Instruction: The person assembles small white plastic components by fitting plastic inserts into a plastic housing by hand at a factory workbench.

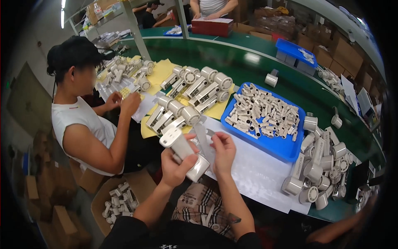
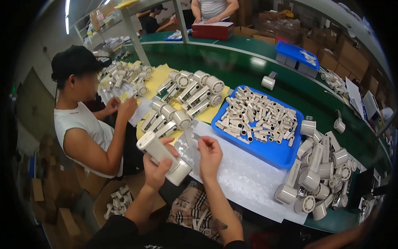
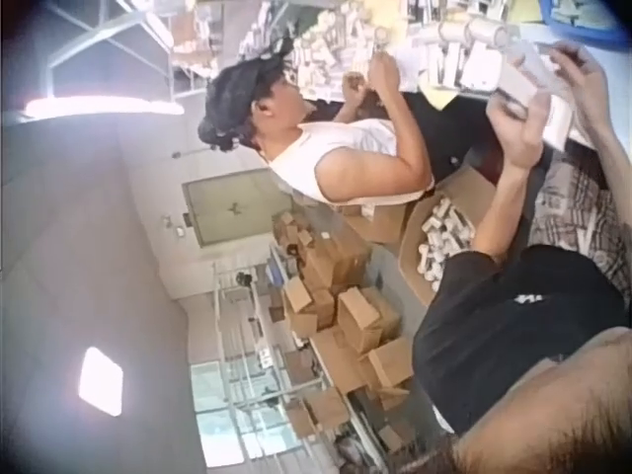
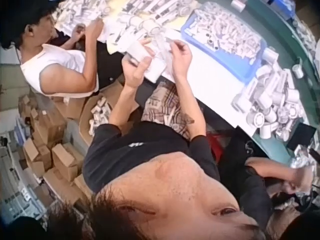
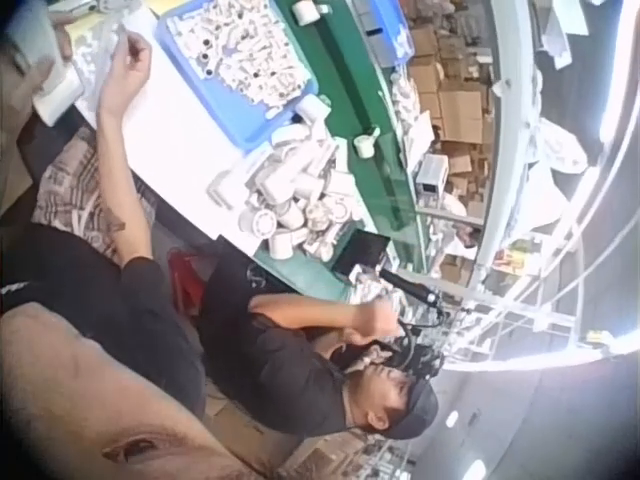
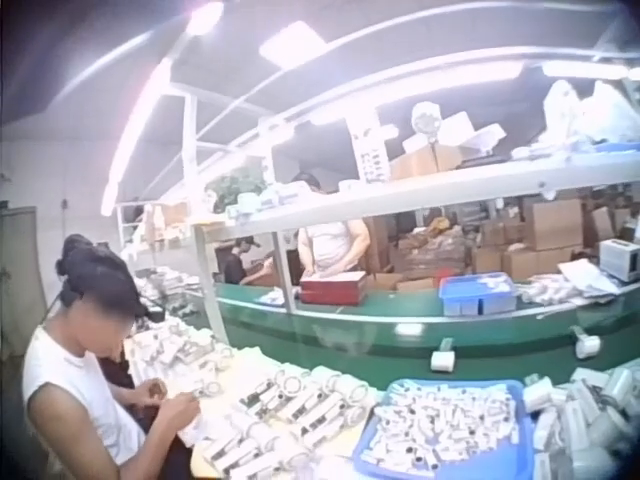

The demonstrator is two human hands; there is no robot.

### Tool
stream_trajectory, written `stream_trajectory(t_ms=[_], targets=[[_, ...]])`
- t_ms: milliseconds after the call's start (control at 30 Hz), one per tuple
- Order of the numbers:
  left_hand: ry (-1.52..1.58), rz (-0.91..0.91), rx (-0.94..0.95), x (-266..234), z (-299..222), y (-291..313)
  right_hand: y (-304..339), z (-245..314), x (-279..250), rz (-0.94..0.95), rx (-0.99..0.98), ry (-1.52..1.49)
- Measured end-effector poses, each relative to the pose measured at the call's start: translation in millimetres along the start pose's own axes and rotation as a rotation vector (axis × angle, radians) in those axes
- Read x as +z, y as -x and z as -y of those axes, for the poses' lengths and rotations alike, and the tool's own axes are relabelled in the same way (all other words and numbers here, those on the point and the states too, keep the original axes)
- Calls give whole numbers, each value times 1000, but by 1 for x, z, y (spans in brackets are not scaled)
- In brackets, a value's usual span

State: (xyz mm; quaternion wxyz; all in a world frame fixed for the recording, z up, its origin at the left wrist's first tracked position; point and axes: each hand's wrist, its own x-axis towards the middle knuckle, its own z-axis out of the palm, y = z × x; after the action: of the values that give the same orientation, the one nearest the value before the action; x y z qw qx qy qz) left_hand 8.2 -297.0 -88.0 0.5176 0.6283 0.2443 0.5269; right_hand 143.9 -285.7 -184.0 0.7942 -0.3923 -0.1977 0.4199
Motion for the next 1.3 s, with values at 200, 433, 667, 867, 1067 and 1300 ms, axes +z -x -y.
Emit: stream_trajectory(t_ms=[200, 433, 667, 867, 1067, 1300], targets=[[100, -21, -22, 7, 9, -5, 2, 37, 10, 113, -383, 389], [-22, 246, -4, 14, 41, -26, 0, 100, -24, 29, -405, 270], [-20, 504, 42, 58, 94, -48, 20, 141, -40, 181, -287, 435], [-35, 524, 111, 65, 124, -49, 13, 114, -50, 247, -238, 458], [-49, 453, 178, 63, 140, -40, 17, 96, -43, 215, -226, 518], [-74, 457, 168, 62, 136, -41, 19, 97, -43, 209, -212, 473]])
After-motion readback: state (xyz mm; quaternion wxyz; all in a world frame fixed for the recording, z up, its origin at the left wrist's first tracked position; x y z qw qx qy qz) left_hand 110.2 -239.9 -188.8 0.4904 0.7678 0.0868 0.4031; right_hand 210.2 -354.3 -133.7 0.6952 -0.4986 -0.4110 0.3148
